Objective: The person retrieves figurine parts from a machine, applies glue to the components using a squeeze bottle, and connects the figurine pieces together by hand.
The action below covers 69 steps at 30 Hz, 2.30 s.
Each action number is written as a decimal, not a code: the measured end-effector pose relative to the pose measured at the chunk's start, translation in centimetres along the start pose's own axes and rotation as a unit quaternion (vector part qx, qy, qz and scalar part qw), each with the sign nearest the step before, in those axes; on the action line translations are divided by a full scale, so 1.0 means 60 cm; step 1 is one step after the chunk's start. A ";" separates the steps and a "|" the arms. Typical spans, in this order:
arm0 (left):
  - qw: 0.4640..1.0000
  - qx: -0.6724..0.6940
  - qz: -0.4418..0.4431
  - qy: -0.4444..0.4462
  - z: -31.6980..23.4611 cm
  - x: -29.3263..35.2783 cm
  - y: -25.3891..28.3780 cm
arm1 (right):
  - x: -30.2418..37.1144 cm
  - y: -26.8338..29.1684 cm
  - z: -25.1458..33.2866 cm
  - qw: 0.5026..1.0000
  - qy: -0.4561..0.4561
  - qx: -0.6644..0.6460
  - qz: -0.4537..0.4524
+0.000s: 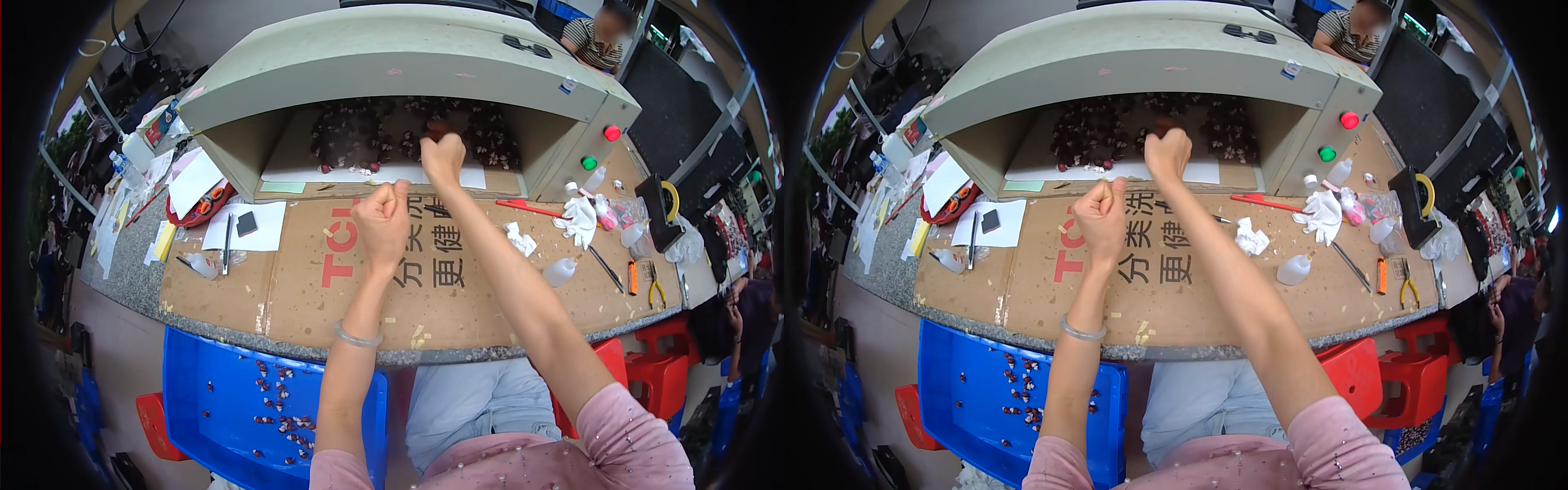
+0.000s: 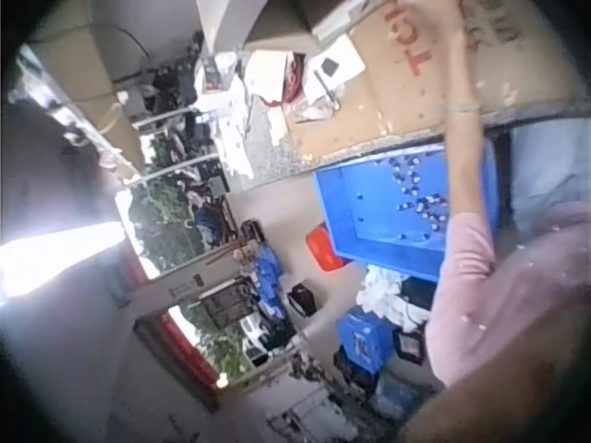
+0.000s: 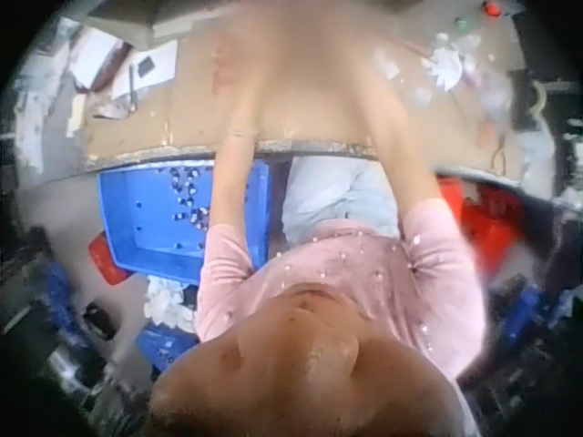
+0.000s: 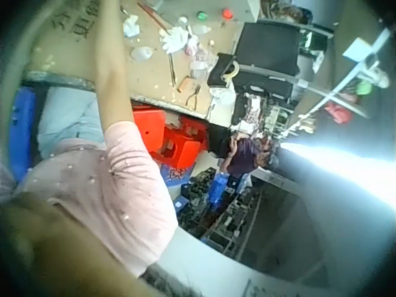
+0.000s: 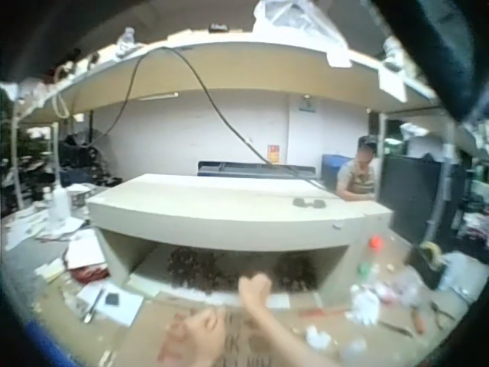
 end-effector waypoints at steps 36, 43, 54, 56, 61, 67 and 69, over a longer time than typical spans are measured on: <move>0.997 0.034 0.040 0.064 0.010 0.015 -0.011 | -0.112 -0.405 0.074 0.836 0.493 0.203 0.132; 0.997 0.038 0.032 0.055 0.023 0.006 -0.005 | -0.093 -0.361 0.032 0.848 0.373 0.291 0.241; 0.995 0.005 0.060 0.075 0.020 0.006 -0.007 | -0.104 -0.236 0.017 0.895 0.239 0.293 0.237; 0.996 0.003 0.054 0.075 0.030 0.007 0.002 | -0.106 -0.233 0.010 0.901 0.190 0.279 0.272; 0.993 0.005 0.060 0.099 0.033 0.012 0.009 | -0.192 -0.079 -0.015 0.896 0.228 0.367 -0.100; 0.994 0.017 0.085 0.064 0.010 0.016 -0.011 | -0.271 -0.098 -0.158 0.883 0.305 0.353 -0.058; 0.994 0.006 0.079 0.078 0.022 0.014 0.002 | -0.256 -0.159 -0.193 0.888 0.284 0.358 -0.056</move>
Point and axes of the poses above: each hand's wrist, its own x-axis away from the middle knuckle, its own y-axis out of the back of the hand, z = x × y, the point moved 8 cm from there along -x, towards the middle knuckle, and after that the axes turned 3 degrees about z, right-handed, at the moved point
